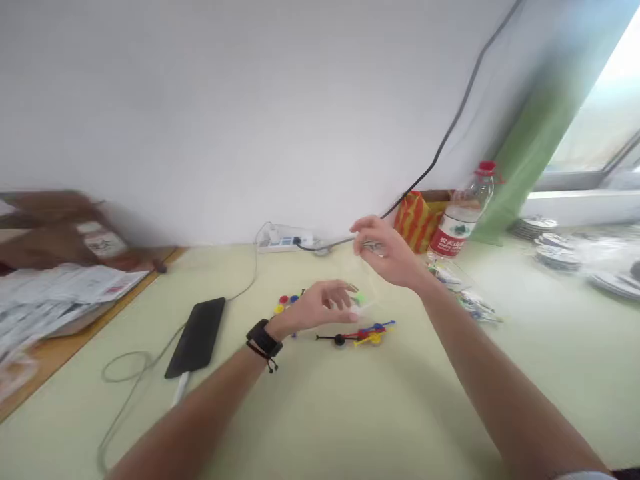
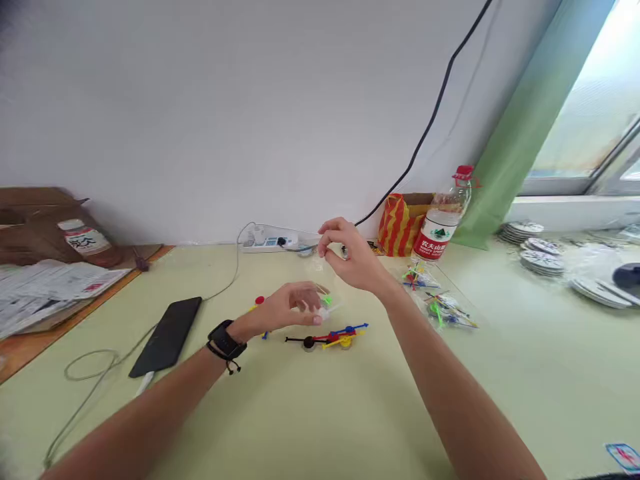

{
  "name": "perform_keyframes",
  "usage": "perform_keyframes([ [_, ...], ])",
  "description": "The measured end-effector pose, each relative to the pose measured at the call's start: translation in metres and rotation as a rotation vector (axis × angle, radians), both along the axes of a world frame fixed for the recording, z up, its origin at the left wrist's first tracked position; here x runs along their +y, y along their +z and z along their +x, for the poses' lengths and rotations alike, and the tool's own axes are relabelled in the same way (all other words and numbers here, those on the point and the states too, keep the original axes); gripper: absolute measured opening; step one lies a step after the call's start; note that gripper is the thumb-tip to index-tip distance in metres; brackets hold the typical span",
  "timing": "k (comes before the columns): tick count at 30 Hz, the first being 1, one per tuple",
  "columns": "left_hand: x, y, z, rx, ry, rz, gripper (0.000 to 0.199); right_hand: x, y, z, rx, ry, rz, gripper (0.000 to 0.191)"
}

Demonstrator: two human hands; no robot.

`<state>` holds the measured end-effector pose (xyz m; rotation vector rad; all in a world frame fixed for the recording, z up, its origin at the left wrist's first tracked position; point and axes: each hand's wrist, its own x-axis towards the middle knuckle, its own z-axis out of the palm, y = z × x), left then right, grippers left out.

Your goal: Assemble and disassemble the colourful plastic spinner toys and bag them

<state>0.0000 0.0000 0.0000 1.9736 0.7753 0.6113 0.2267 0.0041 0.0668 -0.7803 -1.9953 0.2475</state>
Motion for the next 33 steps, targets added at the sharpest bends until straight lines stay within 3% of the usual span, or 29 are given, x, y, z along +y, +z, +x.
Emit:
perform_keyframes([
  [5,-0.002,0.000,0.003,-0.154,0.028,-0.045,0.044,-0.004,0.004,-0.007,0.084,-0.014,0.052,0.014],
  [8,0.004,-0.003,0.000,-0.263,0.137,-0.018,0.047,-0.006,0.008,-0.003,0.201,-0.101,0.058,0.023],
  [11,0.013,-0.016,-0.005,-0.191,0.192,-0.032,0.051,-0.003,0.011,0.008,0.224,-0.177,-0.008,0.021],
  [14,0.022,-0.030,-0.012,-0.099,0.186,-0.117,0.050,0.001,0.009,0.025,-0.026,-0.133,-0.246,0.017],
  [18,0.028,-0.036,-0.016,-0.176,0.218,-0.186,0.045,0.006,-0.008,0.037,-0.621,0.065,-0.733,0.019],
  [21,0.026,-0.036,-0.014,-0.205,0.270,-0.313,0.051,0.012,-0.027,0.029,-0.913,0.192,-1.019,0.038],
  [23,0.024,-0.039,-0.011,-0.206,0.286,-0.370,0.057,0.016,-0.037,0.018,-0.935,0.275,-1.106,0.049],
  [26,0.021,-0.045,-0.007,-0.180,0.266,-0.330,0.060,0.018,-0.047,0.004,-0.892,0.374,-1.165,0.056],
  [33,0.015,-0.059,0.002,-0.186,0.252,-0.222,0.049,0.020,-0.048,0.004,-0.897,0.336,-1.172,0.040],
])
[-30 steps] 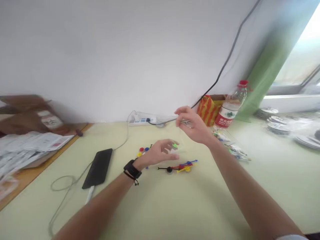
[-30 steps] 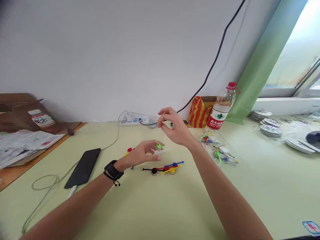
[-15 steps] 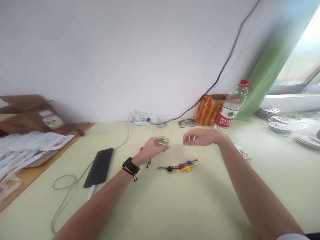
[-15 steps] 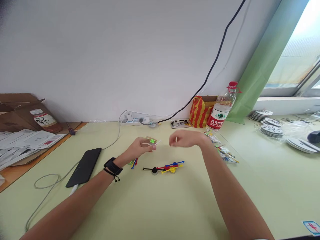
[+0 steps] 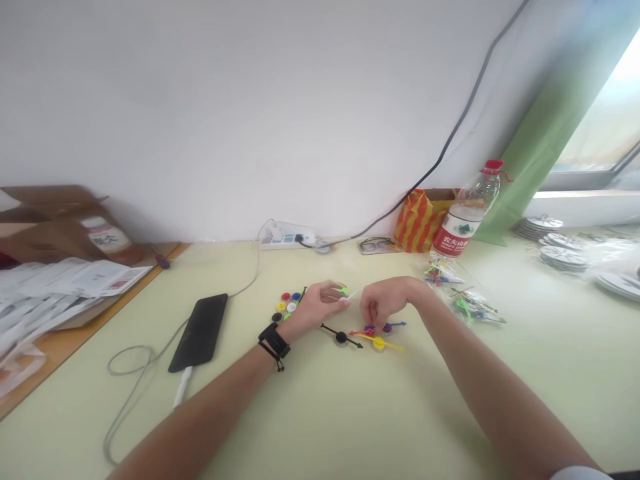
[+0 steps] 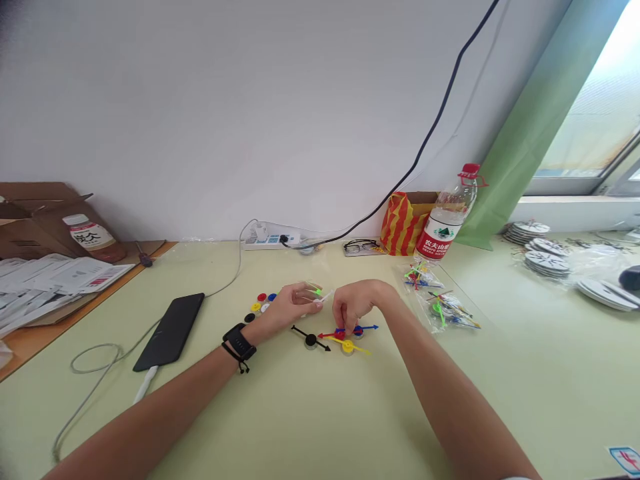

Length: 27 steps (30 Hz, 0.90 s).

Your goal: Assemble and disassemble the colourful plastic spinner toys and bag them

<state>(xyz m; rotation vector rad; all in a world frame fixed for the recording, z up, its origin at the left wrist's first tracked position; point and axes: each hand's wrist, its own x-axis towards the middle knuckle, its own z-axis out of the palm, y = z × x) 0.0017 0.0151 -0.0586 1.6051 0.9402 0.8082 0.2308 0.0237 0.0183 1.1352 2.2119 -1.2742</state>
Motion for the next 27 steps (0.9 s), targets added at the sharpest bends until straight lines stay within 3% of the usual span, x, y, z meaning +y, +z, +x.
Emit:
perform_keyframes([
  [5,-0.005,-0.003,0.006,-0.067,-0.029,0.027,0.046,-0.001,0.003,0.001,-0.029,0.010,0.054,0.045],
  [8,-0.009,-0.004,0.008,-0.088,-0.016,0.028,0.049,-0.001,0.002,-0.002,-0.052,0.025,0.011,0.047],
  [13,-0.014,-0.004,0.009,-0.118,0.039,0.050,0.060,-0.001,0.002,-0.004,-0.063,0.049,0.049,0.028],
  [16,-0.015,-0.004,0.009,-0.136,0.056,0.065,0.060,-0.003,0.008,0.001,-0.035,0.040,0.108,0.020],
  [19,-0.014,-0.004,0.009,-0.155,0.071,0.075,0.057,-0.008,0.021,0.010,0.004,0.015,0.136,0.025],
  [23,-0.013,-0.004,0.009,-0.127,0.074,0.084,0.056,-0.018,0.046,0.026,0.262,-0.074,0.217,0.022],
  [27,-0.012,-0.007,0.008,-0.095,0.062,0.103,0.054,-0.030,0.068,0.037,0.670,-0.320,0.445,0.022],
])
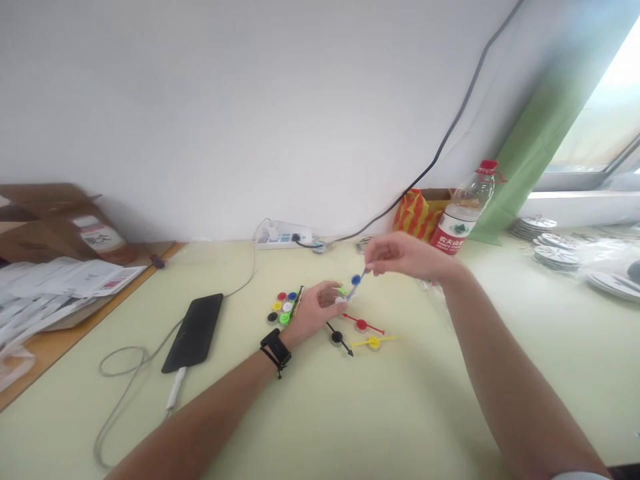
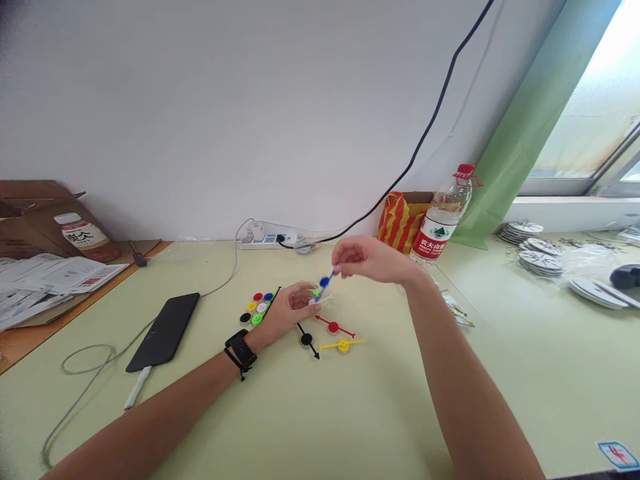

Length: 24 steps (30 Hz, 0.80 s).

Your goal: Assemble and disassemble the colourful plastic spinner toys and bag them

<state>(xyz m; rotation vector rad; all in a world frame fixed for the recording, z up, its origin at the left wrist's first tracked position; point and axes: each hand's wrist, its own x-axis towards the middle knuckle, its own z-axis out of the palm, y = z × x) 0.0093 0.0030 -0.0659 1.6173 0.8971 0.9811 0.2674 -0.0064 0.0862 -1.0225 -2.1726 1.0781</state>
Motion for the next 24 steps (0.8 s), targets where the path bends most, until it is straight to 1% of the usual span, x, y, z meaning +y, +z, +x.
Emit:
perform_keyframes([
  [2,0.000,-0.002,0.000,0.004,-0.011,0.001,0.053,-0.004,0.006,-0.001,0.187,-0.158,0.144,0.025],
  [4,0.000,-0.004,0.000,-0.001,-0.028,-0.008,0.053,-0.006,0.008,-0.005,0.317,-0.302,0.273,0.027],
  [6,0.000,-0.004,0.000,-0.005,-0.032,-0.019,0.054,-0.005,0.008,-0.011,0.372,-0.402,0.365,0.027],
  [8,0.000,-0.005,0.000,-0.009,-0.024,-0.029,0.056,-0.004,0.006,-0.018,0.332,-0.449,0.410,0.024],
  [10,0.000,-0.004,0.000,-0.012,-0.017,-0.034,0.057,-0.002,0.002,-0.026,0.230,-0.448,0.421,0.021],
  [13,0.000,-0.004,0.001,-0.015,-0.013,-0.024,0.055,0.000,-0.004,-0.036,0.064,-0.405,0.432,0.014],
  [15,0.000,-0.004,0.001,-0.016,-0.013,-0.011,0.055,-0.001,-0.008,-0.043,-0.010,-0.379,0.433,0.012],
  [18,-0.001,-0.003,0.002,-0.030,-0.011,-0.003,0.056,-0.006,-0.009,-0.053,-0.054,-0.346,0.378,0.010],
  [21,-0.002,-0.003,0.004,-0.045,-0.004,-0.020,0.060,-0.011,-0.006,-0.060,-0.058,-0.302,0.303,0.010],
  [24,-0.002,-0.001,0.004,-0.042,0.005,-0.028,0.060,-0.014,-0.005,-0.063,-0.079,-0.287,0.276,0.009],
])
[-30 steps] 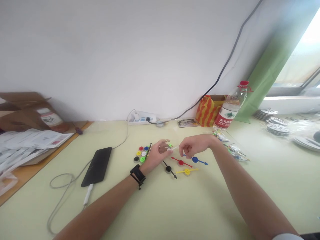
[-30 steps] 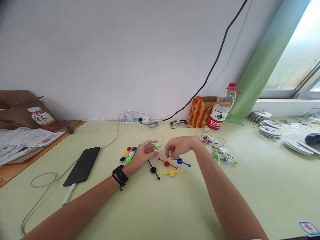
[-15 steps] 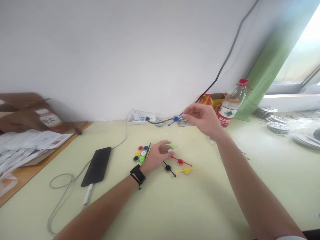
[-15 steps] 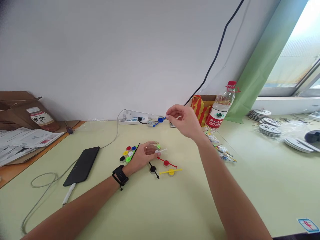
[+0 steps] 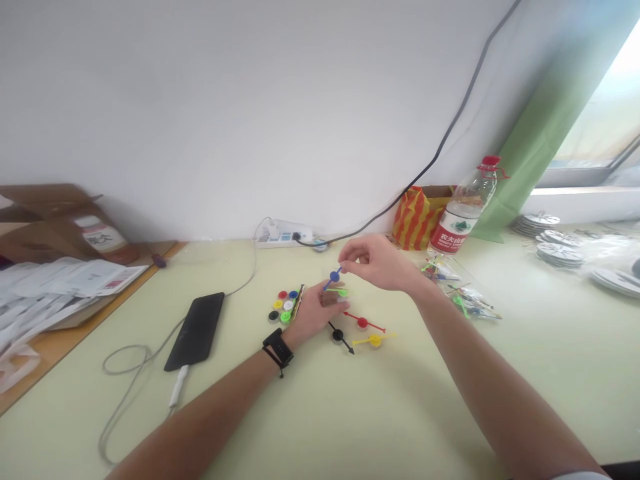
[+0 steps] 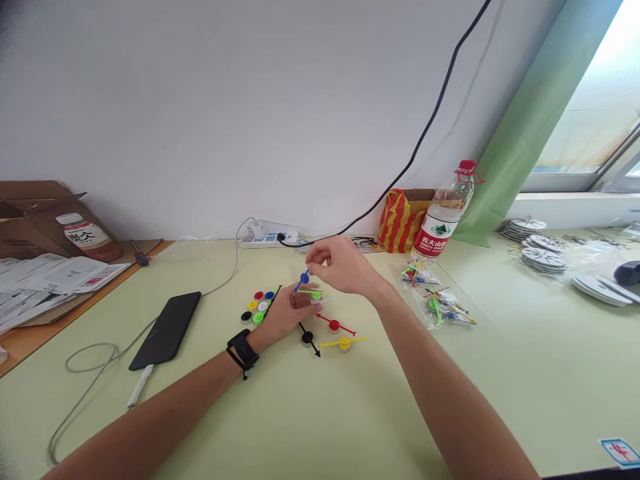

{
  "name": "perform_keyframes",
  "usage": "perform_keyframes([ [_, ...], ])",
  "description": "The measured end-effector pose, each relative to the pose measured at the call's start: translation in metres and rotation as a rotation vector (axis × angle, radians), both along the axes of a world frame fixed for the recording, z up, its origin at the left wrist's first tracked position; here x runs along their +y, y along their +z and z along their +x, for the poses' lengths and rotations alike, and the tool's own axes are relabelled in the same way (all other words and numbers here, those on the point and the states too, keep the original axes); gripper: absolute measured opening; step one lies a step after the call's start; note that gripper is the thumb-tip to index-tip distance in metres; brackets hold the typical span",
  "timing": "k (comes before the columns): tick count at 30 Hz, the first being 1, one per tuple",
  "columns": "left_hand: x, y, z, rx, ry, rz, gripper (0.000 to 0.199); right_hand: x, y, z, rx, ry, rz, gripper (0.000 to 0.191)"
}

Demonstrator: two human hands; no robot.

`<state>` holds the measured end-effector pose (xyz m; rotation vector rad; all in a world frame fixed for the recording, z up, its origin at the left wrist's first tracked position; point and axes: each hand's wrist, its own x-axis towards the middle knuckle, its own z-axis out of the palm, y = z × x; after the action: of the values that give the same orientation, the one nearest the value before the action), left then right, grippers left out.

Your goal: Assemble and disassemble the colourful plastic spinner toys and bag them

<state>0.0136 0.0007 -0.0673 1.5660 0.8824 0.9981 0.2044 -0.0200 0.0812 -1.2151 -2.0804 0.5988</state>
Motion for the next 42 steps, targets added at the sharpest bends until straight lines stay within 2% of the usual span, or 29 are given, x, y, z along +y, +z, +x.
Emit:
perform_keyframes([
  [4,-0.001,0.002,0.000,0.048,0.003,0.053,0.054,0.002,-0.005,-0.002,-0.142,-0.009,0.032,0.011],
  [7,-0.002,0.002,-0.001,0.097,0.013,0.089,0.053,0.003,-0.006,-0.001,-0.243,-0.077,0.068,0.012],
  [12,-0.003,0.002,-0.001,0.098,0.006,0.089,0.053,0.002,-0.002,0.000,-0.275,-0.188,0.088,0.012],
  [18,-0.008,0.012,0.000,0.112,-0.008,0.093,0.050,0.003,-0.005,-0.002,-0.167,-0.057,0.008,0.011],
  [21,-0.009,0.012,0.001,0.111,-0.010,0.100,0.051,0.005,-0.007,-0.002,-0.139,-0.079,-0.026,0.010],
  [27,-0.005,0.005,0.000,0.093,-0.011,0.116,0.051,0.007,-0.012,-0.005,-0.299,-0.152,0.022,0.015],
  [31,-0.005,0.005,0.000,0.099,-0.012,0.099,0.050,0.005,-0.010,-0.006,-0.213,-0.066,-0.018,0.017],
  [34,-0.006,0.007,0.001,0.095,-0.032,0.097,0.047,0.003,-0.010,-0.007,-0.145,-0.054,-0.015,0.017],
  [39,-0.008,0.009,0.000,0.142,0.009,0.186,0.041,0.005,-0.018,-0.008,-0.296,-0.017,-0.037,0.014],
  [42,-0.007,0.008,0.000,0.135,0.003,0.192,0.039,0.005,-0.016,-0.005,-0.265,0.003,-0.028,0.014],
])
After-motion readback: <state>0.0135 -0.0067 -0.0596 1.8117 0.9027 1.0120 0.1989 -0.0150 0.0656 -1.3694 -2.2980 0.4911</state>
